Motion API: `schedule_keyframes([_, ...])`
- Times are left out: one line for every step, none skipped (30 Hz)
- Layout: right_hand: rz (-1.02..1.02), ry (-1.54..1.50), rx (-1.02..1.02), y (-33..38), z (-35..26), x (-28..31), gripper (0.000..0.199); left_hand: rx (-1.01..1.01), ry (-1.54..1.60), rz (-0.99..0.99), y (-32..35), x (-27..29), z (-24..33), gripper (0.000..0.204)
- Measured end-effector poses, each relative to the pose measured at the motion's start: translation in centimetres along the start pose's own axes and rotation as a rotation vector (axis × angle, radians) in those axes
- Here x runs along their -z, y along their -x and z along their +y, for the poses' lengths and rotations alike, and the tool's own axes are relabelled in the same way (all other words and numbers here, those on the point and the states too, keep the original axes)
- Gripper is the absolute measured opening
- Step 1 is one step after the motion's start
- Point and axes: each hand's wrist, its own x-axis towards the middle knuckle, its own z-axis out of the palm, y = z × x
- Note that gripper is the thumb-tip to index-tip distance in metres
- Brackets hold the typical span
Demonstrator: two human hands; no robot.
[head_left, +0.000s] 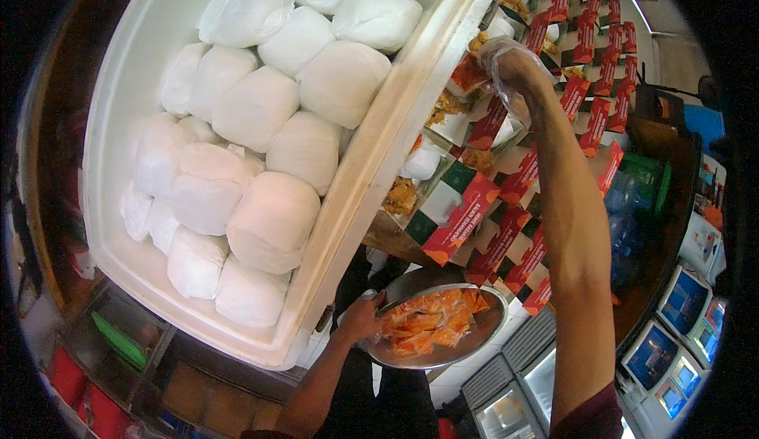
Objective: The person places orange-colored food items from a metal bowl into multiple open cardboard meal boxes arranged on a table. They then walk to a beverage machine, place the bowl on top, and return to the kitchen area to stir a yellow mixture in a pan on a stove.
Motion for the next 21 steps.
schedule_keyframes([0.0, -0.052, 0.007, -0.1, 0.5, -0.3, 0.021, -0.021, -0.018, 0.02, 0.0, 0.0, 0.0, 0.072])
schedule_keyframes([0.035, 0.082, 0.117, -0.5, 0.8, -0.7, 0.022, -0.018, 0.031, 0.028, 0.0, -0.1, 0.0, 0.071])
schedule_keyframes([0.072, 0.216, 0.224, -0.6, 1.2, -1.0, 0.023, 0.007, 0.074, 0.002, 0.0, -0.1, -0.1, 0.071])
schedule_keyframes([-0.007, -0.525, -0.218, -1.5, 1.1, -1.5, 0.021, 0.031, 0.114, -0.022, 0.0, -0.1, -0.1, 0.07])
schedule_keyframes([-0.061, -0.282, -0.09, -1.8, 1.2, -2.0, 0.02, 0.014, 0.09, -0.01, 0.0, 0.0, -0.1, 0.07])
schedule_keyframes([-0.118, -0.04, 0.036, -2.5, 1.0, -2.6, 0.019, 0.0, 0.068, -0.001, 0.1, 0.0, -0.1, 0.069])
schedule_keyframes([-0.011, 0.13, 0.009, -2.9, 0.8, -3.3, 0.019, -0.01, 0.042, -0.003, 0.1, 0.1, 0.0, 0.069])
schedule_keyframes([0.089, 0.296, -0.035, -3.4, 0.4, -3.9, 0.018, -0.003, 0.047, -0.01, 0.1, 0.1, 0.0, 0.069])
schedule_keyframes([0.13, 0.14, -0.163, -3.6, 0.0, -4.5, 0.018, 0.005, 0.049, -0.024, 0.0, 0.2, 0.1, 0.069])
schedule_keyframes([0.172, -0.015, -0.289, -3.8, -0.4, -4.9, 0.019, 0.013, 0.052, -0.034, 0.0, 0.2, 0.1, 0.069])
schedule_keyframes([0.214, -0.171, -0.413, -3.8, -0.9, -5.2, 0.019, 0.042, 0.057, -0.05, -0.1, 0.3, 0.2, 0.069])
schedule_keyframes([0.259, -0.328, -0.537, -3.9, -1.5, -5.3, 0.02, 0.07, 0.059, -0.064, -0.1, 0.3, 0.2, 0.07])
schedule_keyframes([0.306, -0.488, -0.66, -3.9, -2.1, -5.3, 0.02, 0.099, 0.069, -0.078, -0.2, 0.3, 0.3, 0.07])
schedule_keyframes([0.352, -0.652, -0.782, -4.0, -2.7, -5.1, 0.021, 0.081, 0.073, -0.07, -0.2, 0.4, 0.3, 0.071])
schedule_keyframes([0.397, -0.82, -0.903, -4.0, -3.3, -4.8, 0.022, 0.065, 0.085, -0.063, -0.2, 0.4, 0.3, 0.071])
schedule_keyframes([0.356, -0.687, -0.888, -4.1, -3.8, -4.4, 0.019, 0.049, 0.096, -0.057, -0.2, 0.5, 0.4, 0.072])
schedule_keyframes([0.312, -0.554, -0.875, -4.3, -4.3, -3.9, 0.017, 0.02, 0.076, -0.036, -0.2, 0.6, 0.4, 0.071])
schedule_keyframes([0.34, -0.544, -0.817, -4.2, -4.9, -3.6, 0.016, -0.007, 0.058, -0.019, -0.1, 0.7, 0.5, 0.071])
schedule_keyframes([0.367, -0.533, -0.76, -4.2, -5.2, -3.3, 0.015, -0.032, 0.044, -0.006, -0.1, 0.8, 0.5, 0.071])
schedule_keyframes([0.47, -0.64, -0.651, -4.1, -5.9, -3.2, 0.015, -0.032, 0.063, -0.01, -0.1, 0.8, 0.6, 0.071])
schedule_keyframes([0.539, -0.76, -0.589, -4.0, -6.3, -3.0, 0.016, -0.034, 0.083, -0.009, 0.0, 0.9, 0.6, 0.071])
